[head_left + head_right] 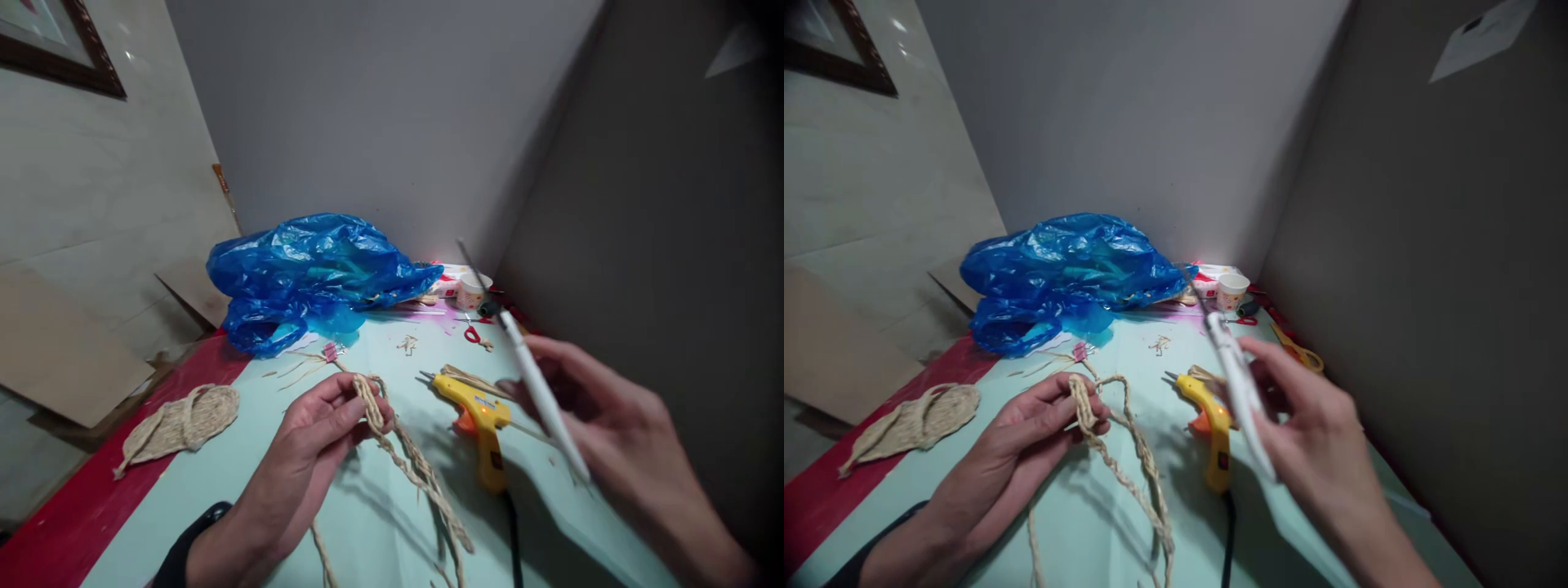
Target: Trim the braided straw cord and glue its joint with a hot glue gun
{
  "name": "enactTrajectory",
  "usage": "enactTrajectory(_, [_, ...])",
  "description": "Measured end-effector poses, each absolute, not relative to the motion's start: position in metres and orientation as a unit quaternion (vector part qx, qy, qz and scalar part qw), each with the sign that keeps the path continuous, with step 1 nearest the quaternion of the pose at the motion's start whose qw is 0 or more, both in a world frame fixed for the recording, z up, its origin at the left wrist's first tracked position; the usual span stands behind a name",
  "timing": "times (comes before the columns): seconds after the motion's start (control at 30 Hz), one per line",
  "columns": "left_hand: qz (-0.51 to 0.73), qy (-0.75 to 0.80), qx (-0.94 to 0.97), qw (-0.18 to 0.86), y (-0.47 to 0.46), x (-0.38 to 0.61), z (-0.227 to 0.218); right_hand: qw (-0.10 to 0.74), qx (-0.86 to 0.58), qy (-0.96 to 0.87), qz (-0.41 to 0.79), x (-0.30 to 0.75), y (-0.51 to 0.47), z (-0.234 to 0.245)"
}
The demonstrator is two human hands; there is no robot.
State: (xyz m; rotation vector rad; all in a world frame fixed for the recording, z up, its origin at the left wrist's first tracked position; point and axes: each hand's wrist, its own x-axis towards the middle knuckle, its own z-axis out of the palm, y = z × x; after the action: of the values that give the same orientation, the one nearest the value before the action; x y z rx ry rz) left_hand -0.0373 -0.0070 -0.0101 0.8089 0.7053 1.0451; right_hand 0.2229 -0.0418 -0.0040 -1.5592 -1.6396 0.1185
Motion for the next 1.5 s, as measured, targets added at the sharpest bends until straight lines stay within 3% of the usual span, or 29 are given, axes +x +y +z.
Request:
enactTrajectory(0.1, [0.473,0.326,0.336,0.746,-0.006,-0.037,-0.01,0.335,-0.705,-0.623,-0.038,0.27,-0.038,-0.004])
enactTrajectory(0.27, [0.492,0.346,0.307,0.737,-0.003,-0.037,-0.01,0.157,-0.73,-0.663,-0.048,0.316,-0.039,-0.034])
enactTrajectory(0.47, [0.5,0.34,0.301,0.738,-0.002,-0.038,-0.007,0.085,-0.715,-0.683,-0.124,0.317,-0.033,-0.056])
enactTrajectory(0.63, [0.513,0.336,0.318,0.723,-0.005,-0.042,-0.001,0.127,-0.664,-0.704,-0.215,0.308,-0.032,-0.049])
enactTrajectory(0.77, [0.534,0.33,0.349,0.696,-0.005,-0.046,0.004,0.174,-0.634,-0.732,-0.178,0.26,-0.038,-0.022])
enactTrajectory(0.9, [0.564,0.312,0.372,0.668,-0.006,-0.05,0.009,0.308,-0.523,-0.79,0.086,0.178,-0.048,0.005])
enactTrajectory(1.0, [0.577,0.307,0.381,0.654,-0.006,-0.054,0.011,0.323,-0.445,-0.815,0.182,0.134,-0.051,0.003])
enactTrajectory(1.13, [0.589,0.314,0.365,0.649,-0.003,-0.056,0.011,0.386,-0.379,-0.84,0.025,0.121,-0.047,-0.009])
enactTrajectory(1.23, [0.567,0.296,0.354,0.682,-0.002,-0.055,0.01,0.434,-0.396,-0.809,-0.005,0.13,-0.04,0.005])
enactTrajectory(1.37, [0.505,0.274,0.365,0.733,-0.005,-0.052,0.006,0.388,-0.472,-0.776,0.157,0.135,-0.022,0.033])
enactTrajectory(1.5, [0.475,0.275,0.382,0.743,-0.008,-0.048,0.001,0.356,-0.412,-0.764,0.347,0.129,-0.007,0.031])
